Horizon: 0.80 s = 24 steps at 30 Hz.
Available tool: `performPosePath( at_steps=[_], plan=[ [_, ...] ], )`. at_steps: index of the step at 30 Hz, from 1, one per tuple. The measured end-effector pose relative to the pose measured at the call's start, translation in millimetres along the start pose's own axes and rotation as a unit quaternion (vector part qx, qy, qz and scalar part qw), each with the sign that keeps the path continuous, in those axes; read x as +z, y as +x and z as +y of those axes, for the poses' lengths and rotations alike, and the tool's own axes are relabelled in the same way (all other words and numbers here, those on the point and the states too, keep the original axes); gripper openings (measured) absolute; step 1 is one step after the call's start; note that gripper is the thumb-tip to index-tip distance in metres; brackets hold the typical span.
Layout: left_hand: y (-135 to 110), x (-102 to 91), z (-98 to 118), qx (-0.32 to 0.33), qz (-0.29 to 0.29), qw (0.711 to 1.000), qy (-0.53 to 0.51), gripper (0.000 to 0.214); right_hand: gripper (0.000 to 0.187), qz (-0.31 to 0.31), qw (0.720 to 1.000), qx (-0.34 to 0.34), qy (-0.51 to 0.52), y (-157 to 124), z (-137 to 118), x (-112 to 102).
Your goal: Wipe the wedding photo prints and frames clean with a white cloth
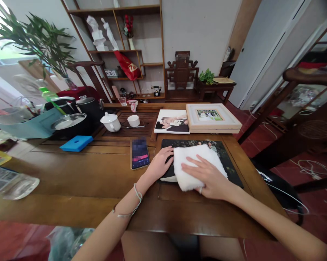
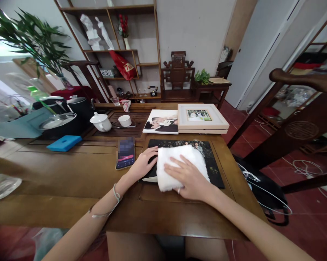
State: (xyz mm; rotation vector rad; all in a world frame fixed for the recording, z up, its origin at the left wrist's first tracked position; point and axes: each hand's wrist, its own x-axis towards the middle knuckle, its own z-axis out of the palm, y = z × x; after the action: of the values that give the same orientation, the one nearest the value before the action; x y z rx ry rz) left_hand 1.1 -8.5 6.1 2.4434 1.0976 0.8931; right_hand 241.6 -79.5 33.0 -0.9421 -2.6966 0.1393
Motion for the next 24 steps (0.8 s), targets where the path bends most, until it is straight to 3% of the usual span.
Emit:
performPosePath(
  at_steps=[2, 5, 10, 13, 15, 19, 21, 24],
  plan=[
    [-0.2, 0.2, -0.8, 0.003, 0.002, 1.000, -0.002, 0.022, 0.080, -0.026, 0.998, -0.051, 0.032, -14.8, -7.0, -5.3],
    [-0.6, 1.2, -2.0, 0.001, 0.011, 1.000, -0.006, 0.021, 0.076, -0.026, 0.996, -0.068, 0.057, -38.4, 7.7, -13.6],
    [-0.9, 1.9, -2.7, 0.000, 0.013, 1.000, -0.006, 0.021, 0.060, 0.072, 0.995, 0.068, 0.002, -65.4, 67.5, -18.0],
    [-0.8, 1.9, -1.6, -0.001, 0.018, 1.000, -0.006, 0.020, 0.053, 0.097, 0.980, 0.166, -0.043, -55.5, 93.2, -16.8],
    [-0.8, 2.0, -0.7, -0.003, 0.022, 1.000, -0.006, 0.020, 0.053, 0.093, 0.972, 0.205, -0.069, -36.4, 97.5, -14.8],
    [-0.5, 1.5, 0.5, -0.005, 0.025, 1.000, -0.007, 0.019, 0.058, 0.080, 0.970, 0.209, -0.090, 7.5, 70.9, -7.1],
    [-0.2, 0.5, 0.8, -0.006, 0.019, 1.000, -0.009, 0.020, 0.061, 0.059, 0.981, 0.170, -0.075, 18.8, 42.9, -2.2],
    [0.4, -1.8, 1.6, -0.005, 0.004, 1.000, -0.010, 0.021, 0.069, 0.022, 0.996, 0.081, -0.037, 13.7, -3.3, 3.4]
  ],
)
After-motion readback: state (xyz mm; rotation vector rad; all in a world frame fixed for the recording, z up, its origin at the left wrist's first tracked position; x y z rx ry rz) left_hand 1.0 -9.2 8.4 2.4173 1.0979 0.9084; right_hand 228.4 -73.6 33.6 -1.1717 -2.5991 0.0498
